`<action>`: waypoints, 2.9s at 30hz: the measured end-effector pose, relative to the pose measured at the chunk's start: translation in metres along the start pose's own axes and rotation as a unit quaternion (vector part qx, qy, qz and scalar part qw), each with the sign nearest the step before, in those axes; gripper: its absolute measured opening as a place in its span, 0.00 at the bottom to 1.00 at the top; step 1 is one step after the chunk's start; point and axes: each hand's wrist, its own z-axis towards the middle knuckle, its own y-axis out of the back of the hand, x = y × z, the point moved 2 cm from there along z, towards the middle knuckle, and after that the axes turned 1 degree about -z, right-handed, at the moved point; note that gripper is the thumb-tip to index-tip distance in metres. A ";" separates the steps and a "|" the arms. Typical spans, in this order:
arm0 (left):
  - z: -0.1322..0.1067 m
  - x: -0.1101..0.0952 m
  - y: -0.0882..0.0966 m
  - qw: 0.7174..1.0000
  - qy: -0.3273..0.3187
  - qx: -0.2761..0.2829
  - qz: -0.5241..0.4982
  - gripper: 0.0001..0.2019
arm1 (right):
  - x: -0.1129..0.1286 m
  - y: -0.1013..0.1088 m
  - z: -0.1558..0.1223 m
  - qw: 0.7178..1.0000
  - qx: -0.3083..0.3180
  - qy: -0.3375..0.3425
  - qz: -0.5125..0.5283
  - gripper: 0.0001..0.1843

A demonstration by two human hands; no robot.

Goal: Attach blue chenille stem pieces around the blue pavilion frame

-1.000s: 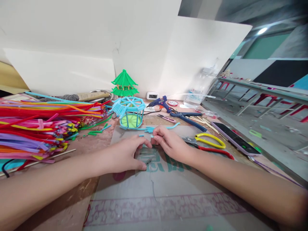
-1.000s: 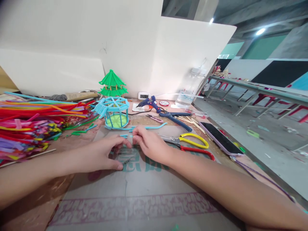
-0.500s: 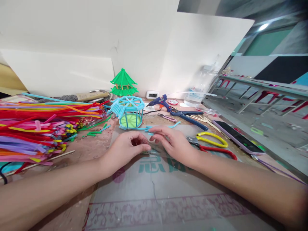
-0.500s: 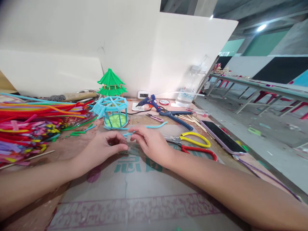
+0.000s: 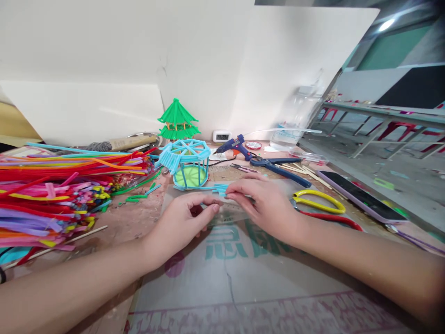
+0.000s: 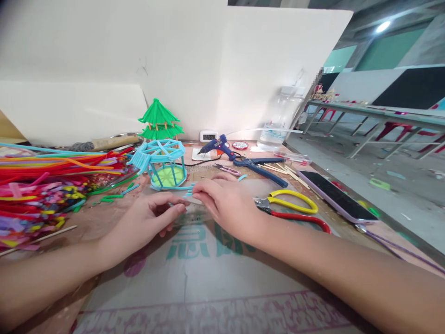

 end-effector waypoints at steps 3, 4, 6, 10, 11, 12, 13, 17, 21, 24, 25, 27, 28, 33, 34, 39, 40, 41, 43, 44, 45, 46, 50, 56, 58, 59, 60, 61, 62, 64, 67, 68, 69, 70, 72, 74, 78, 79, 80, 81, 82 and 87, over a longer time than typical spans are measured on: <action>-0.001 0.000 -0.001 0.999 0.021 -0.003 -0.030 0.14 | 0.002 0.007 0.003 0.999 -0.011 0.043 -0.024 0.10; -0.001 0.000 -0.001 0.999 0.024 -0.002 -0.038 0.14 | 0.003 0.008 0.003 0.998 -0.015 0.048 -0.025 0.11; 0.000 0.000 -0.002 0.998 0.027 0.002 -0.050 0.15 | 0.004 0.007 0.003 0.999 -0.020 0.041 -0.014 0.11; 0.000 0.000 -0.003 0.998 0.039 0.003 -0.059 0.15 | 0.003 0.001 0.002 0.999 -0.015 0.010 0.028 0.09; 0.000 0.000 -0.003 0.997 0.040 0.002 -0.058 0.15 | 0.003 0.000 0.002 0.999 -0.013 0.008 0.037 0.10; 0.001 0.000 -0.002 0.998 0.040 0.002 -0.057 0.15 | 0.004 0.000 0.001 0.999 -0.011 0.005 0.046 0.10; 0.001 -0.001 -0.002 0.998 0.038 0.002 -0.056 0.14 | 0.005 0.000 0.001 0.998 -0.010 0.001 0.056 0.10; 0.001 -0.001 -0.002 0.998 0.029 -0.001 -0.055 0.14 | 0.009 0.003 0.000 0.996 -0.005 -0.030 0.084 0.12; 0.000 -0.001 -0.002 0.998 0.022 0.006 -0.053 0.14 | 0.011 0.003 0.000 0.997 0.001 -0.025 0.078 0.10; 0.000 0.000 -0.002 0.998 0.021 0.009 -0.054 0.14 | 0.010 0.002 0.001 0.996 0.019 -0.032 0.087 0.08; 0.000 0.000 -0.002 0.998 0.020 0.010 -0.053 0.14 | 0.010 0.002 0.001 0.995 0.022 -0.035 0.093 0.07; 0.000 0.000 -0.002 0.998 0.017 0.014 -0.053 0.14 | 0.011 0.002 0.003 0.993 0.023 -0.038 0.106 0.05; 0.000 0.001 -0.002 0.998 0.014 0.016 -0.052 0.14 | 0.012 0.003 0.004 0.993 0.022 -0.039 0.111 0.05; 0.000 0.000 -0.003 0.999 -0.002 0.020 -0.037 0.13 | 0.018 0.002 0.009 0.989 0.023 -0.067 0.128 0.05; 0.000 0.000 -0.003 0.999 -0.004 0.020 -0.036 0.13 | 0.018 0.002 0.009 0.988 0.024 -0.074 0.131 0.05; 0.000 -0.001 -0.003 0.999 -0.006 0.024 -0.031 0.13 | 0.019 0.001 0.010 0.985 0.026 -0.097 0.140 0.05; 0.000 -0.001 -0.003 0.999 -0.006 0.024 -0.029 0.13 | 0.019 0.001 0.010 0.985 0.026 -0.098 0.140 0.05; 0.000 -0.001 -0.003 0.999 -0.007 0.024 -0.027 0.13 | 0.020 0.001 0.010 0.985 0.026 -0.098 0.141 0.05; 0.000 0.000 -0.002 0.999 -0.007 0.024 -0.027 0.13 | 0.020 0.001 0.011 0.984 0.026 -0.102 0.144 0.05; 0.000 0.000 -0.002 0.999 -0.007 0.025 -0.029 0.13 | 0.020 0.001 0.011 0.983 0.028 -0.105 0.146 0.05; -0.001 0.001 -0.002 0.999 -0.008 0.026 -0.031 0.13 | 0.020 0.001 0.011 0.983 0.029 -0.107 0.148 0.05; -0.001 0.001 -0.002 0.999 -0.009 0.026 -0.032 0.12 | 0.020 0.001 0.011 0.982 0.030 -0.108 0.149 0.05; -0.001 0.002 -0.003 0.999 -0.013 0.024 -0.040 0.11 | 0.021 0.001 0.012 0.983 0.029 -0.106 0.149 0.05; -0.001 0.002 -0.003 0.998 -0.018 0.028 -0.046 0.10 | 0.021 0.002 0.012 0.983 0.031 -0.109 0.145 0.05; -0.001 0.001 -0.003 0.998 -0.017 0.028 -0.047 0.10 | 0.021 0.001 0.012 0.982 0.034 -0.114 0.145 0.05; -0.001 0.001 -0.003 0.998 -0.018 0.029 -0.048 0.10 | 0.021 0.001 0.012 0.982 0.035 -0.115 0.146 0.05; -0.002 0.001 -0.003 0.998 -0.018 0.029 -0.048 0.10 | 0.021 0.001 0.012 0.982 0.036 -0.115 0.147 0.05; -0.002 0.001 -0.003 0.998 -0.019 0.029 -0.048 0.10 | 0.021 0.001 0.012 0.982 0.036 -0.116 0.148 0.05; -0.002 0.001 -0.003 0.998 -0.020 0.029 -0.048 0.10 | 0.021 0.001 0.012 0.982 0.035 -0.116 0.148 0.05; -0.002 0.001 -0.003 0.998 -0.021 0.028 -0.050 0.10 | 0.021 0.000 0.012 0.982 0.033 -0.116 0.146 0.04; -0.001 0.001 -0.003 0.998 -0.023 0.027 -0.052 0.10 | 0.022 0.000 0.012 0.982 0.032 -0.117 0.146 0.04; 0.000 0.001 -0.003 0.998 -0.024 0.027 -0.053 0.10 | 0.022 0.000 0.012 0.982 0.033 -0.118 0.145 0.04; 0.000 0.001 -0.003 0.998 -0.024 0.026 -0.054 0.10 | 0.022 0.000 0.012 0.982 0.034 -0.119 0.143 0.04; 0.000 0.001 -0.003 0.998 -0.023 0.026 -0.054 0.10 | 0.022 0.000 0.012 0.982 0.035 -0.118 0.140 0.04; 0.000 0.001 -0.003 0.998 -0.023 0.026 -0.053 0.10 | 0.022 0.001 0.012 0.983 0.034 -0.114 0.137 0.04; -0.001 0.001 -0.002 0.998 -0.025 0.024 -0.046 0.11 | 0.023 0.001 0.012 0.984 0.034 -0.107 0.138 0.05; -0.002 0.001 0.000 0.999 -0.021 0.014 -0.034 0.16 | 0.024 0.001 0.011 0.984 0.043 -0.092 0.146 0.06; -0.002 0.002 0.000 0.999 -0.016 0.012 -0.035 0.17 | 0.024 0.001 0.010 0.984 0.046 -0.088 0.146 0.06; -0.001 0.002 0.000 0.999 -0.010 0.011 -0.037 0.17 | 0.024 0.001 0.010 0.984 0.048 -0.086 0.146 0.06; -0.001 0.001 0.000 0.999 -0.005 0.011 -0.039 0.17 | 0.024 0.001 0.011 0.984 0.050 -0.085 0.146 0.06; 0.000 0.001 -0.001 0.999 -0.001 0.011 -0.040 0.17 | 0.024 0.002 0.011 0.983 0.053 -0.088 0.150 0.06; 0.000 0.000 0.000 0.999 0.015 -0.006 -0.039 0.16 | 0.011 0.004 0.016 0.949 0.110 -0.180 0.234 0.10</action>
